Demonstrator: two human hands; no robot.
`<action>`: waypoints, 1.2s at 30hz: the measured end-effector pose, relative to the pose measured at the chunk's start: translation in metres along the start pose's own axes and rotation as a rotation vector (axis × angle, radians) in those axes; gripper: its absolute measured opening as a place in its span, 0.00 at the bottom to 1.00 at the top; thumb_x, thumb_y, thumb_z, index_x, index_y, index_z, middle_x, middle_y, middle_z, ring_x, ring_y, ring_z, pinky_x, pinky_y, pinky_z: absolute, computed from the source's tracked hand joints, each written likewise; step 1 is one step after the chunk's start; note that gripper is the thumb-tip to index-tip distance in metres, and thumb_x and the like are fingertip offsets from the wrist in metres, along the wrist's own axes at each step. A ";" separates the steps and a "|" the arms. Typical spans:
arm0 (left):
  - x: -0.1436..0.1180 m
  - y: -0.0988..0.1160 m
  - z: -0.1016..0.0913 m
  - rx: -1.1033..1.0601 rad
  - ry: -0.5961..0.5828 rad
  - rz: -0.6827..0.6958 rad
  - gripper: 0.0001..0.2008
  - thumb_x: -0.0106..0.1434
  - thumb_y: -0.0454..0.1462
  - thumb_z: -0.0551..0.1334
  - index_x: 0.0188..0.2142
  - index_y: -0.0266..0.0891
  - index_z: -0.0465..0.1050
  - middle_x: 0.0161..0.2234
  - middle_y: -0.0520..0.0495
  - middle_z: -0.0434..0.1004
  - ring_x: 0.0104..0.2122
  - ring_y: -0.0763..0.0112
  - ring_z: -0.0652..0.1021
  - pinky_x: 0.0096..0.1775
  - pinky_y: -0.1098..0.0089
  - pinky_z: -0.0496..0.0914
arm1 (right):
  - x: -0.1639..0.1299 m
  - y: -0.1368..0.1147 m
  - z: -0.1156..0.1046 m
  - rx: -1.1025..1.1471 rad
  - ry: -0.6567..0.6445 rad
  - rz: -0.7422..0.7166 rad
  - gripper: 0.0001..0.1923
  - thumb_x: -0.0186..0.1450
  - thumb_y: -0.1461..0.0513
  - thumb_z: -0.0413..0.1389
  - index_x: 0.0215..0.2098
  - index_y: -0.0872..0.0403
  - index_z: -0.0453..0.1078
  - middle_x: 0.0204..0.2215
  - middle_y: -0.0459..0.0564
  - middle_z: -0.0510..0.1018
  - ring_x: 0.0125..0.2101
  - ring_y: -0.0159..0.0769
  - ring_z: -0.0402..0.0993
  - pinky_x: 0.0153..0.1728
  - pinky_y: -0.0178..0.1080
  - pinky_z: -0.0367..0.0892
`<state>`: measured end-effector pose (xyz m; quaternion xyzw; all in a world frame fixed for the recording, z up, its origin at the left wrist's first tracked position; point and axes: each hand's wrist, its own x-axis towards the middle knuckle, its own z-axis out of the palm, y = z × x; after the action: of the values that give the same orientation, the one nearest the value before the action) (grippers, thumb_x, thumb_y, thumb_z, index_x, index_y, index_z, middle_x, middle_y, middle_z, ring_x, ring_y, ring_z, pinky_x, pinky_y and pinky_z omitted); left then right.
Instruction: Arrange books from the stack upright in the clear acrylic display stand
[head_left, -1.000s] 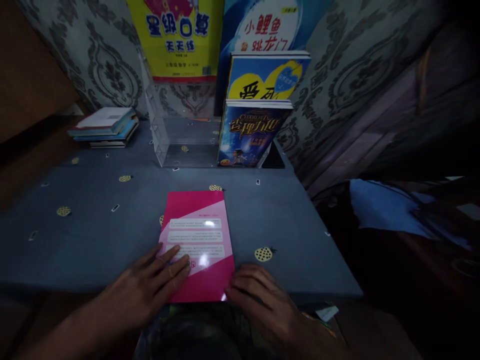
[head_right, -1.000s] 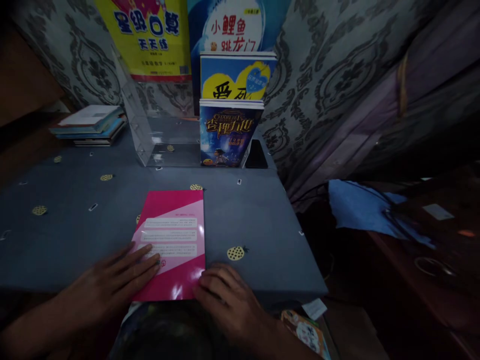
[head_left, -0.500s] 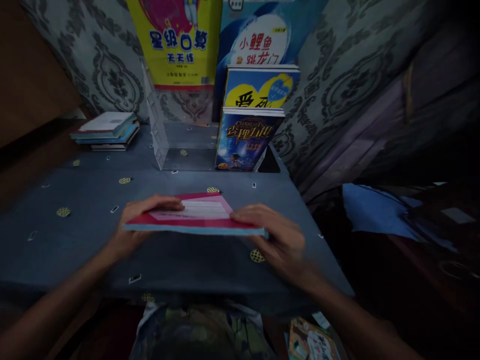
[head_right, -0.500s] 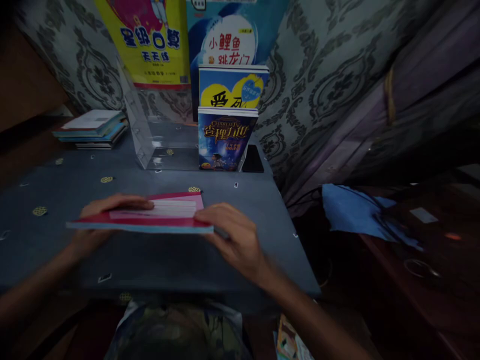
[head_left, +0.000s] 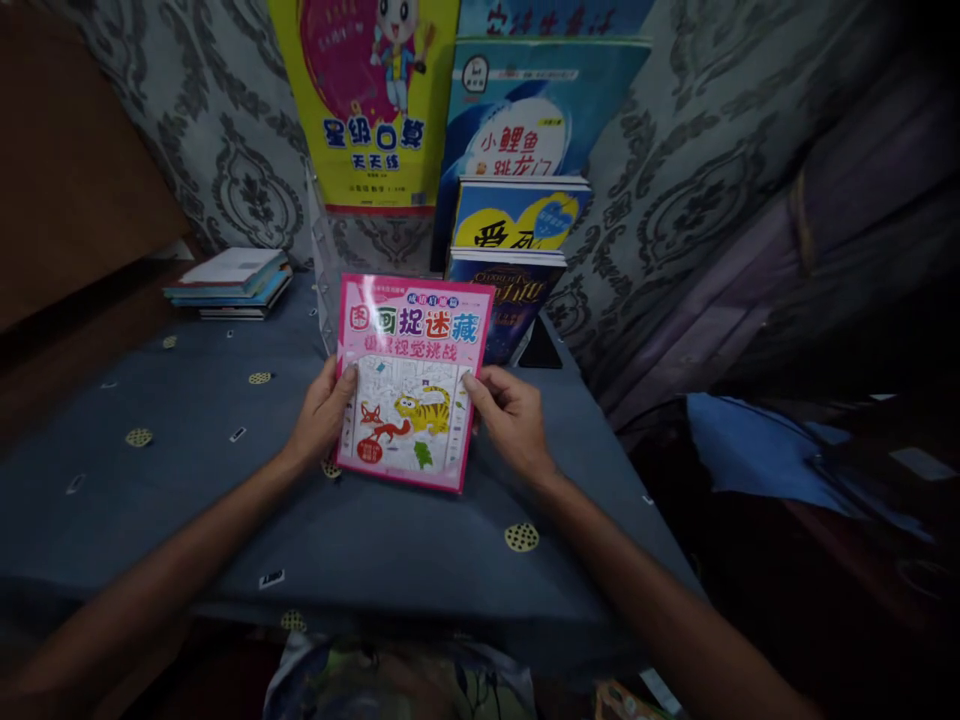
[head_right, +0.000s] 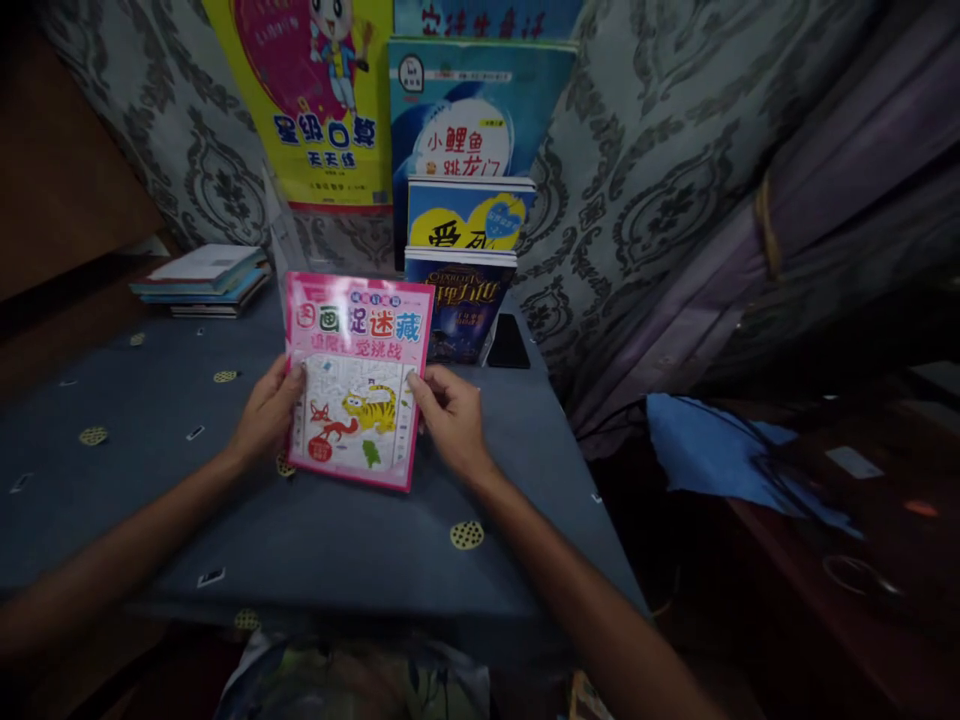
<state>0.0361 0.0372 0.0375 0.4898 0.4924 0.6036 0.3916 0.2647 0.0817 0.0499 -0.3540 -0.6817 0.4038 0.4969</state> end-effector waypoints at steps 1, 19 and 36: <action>-0.002 -0.002 0.002 -0.020 -0.003 -0.035 0.23 0.66 0.52 0.60 0.53 0.42 0.66 0.45 0.43 0.81 0.42 0.62 0.82 0.42 0.62 0.78 | -0.002 0.003 0.000 0.030 -0.022 0.063 0.20 0.65 0.46 0.55 0.28 0.53 0.68 0.19 0.41 0.71 0.17 0.28 0.65 0.17 0.32 0.62; 0.011 -0.002 -0.025 1.436 -0.241 0.212 0.15 0.70 0.40 0.51 0.50 0.41 0.73 0.42 0.41 0.80 0.40 0.59 0.80 0.37 0.65 0.71 | -0.006 0.044 -0.001 -0.186 -0.279 0.454 0.18 0.62 0.50 0.57 0.21 0.52 0.64 0.10 0.41 0.69 0.10 0.28 0.63 0.12 0.31 0.57; 0.037 -0.048 -0.035 1.026 -0.180 0.322 0.19 0.66 0.32 0.53 0.56 0.36 0.63 0.52 0.38 0.77 0.53 0.57 0.75 0.55 0.55 0.68 | 0.021 0.028 0.066 -0.675 -0.529 -0.401 0.16 0.72 0.66 0.46 0.53 0.58 0.71 0.53 0.60 0.78 0.55 0.43 0.73 0.57 0.47 0.67</action>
<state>-0.0063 0.0748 -0.0032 0.7370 0.6071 0.2936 0.0457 0.1983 0.0990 0.0213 -0.2420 -0.9329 0.1320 0.2316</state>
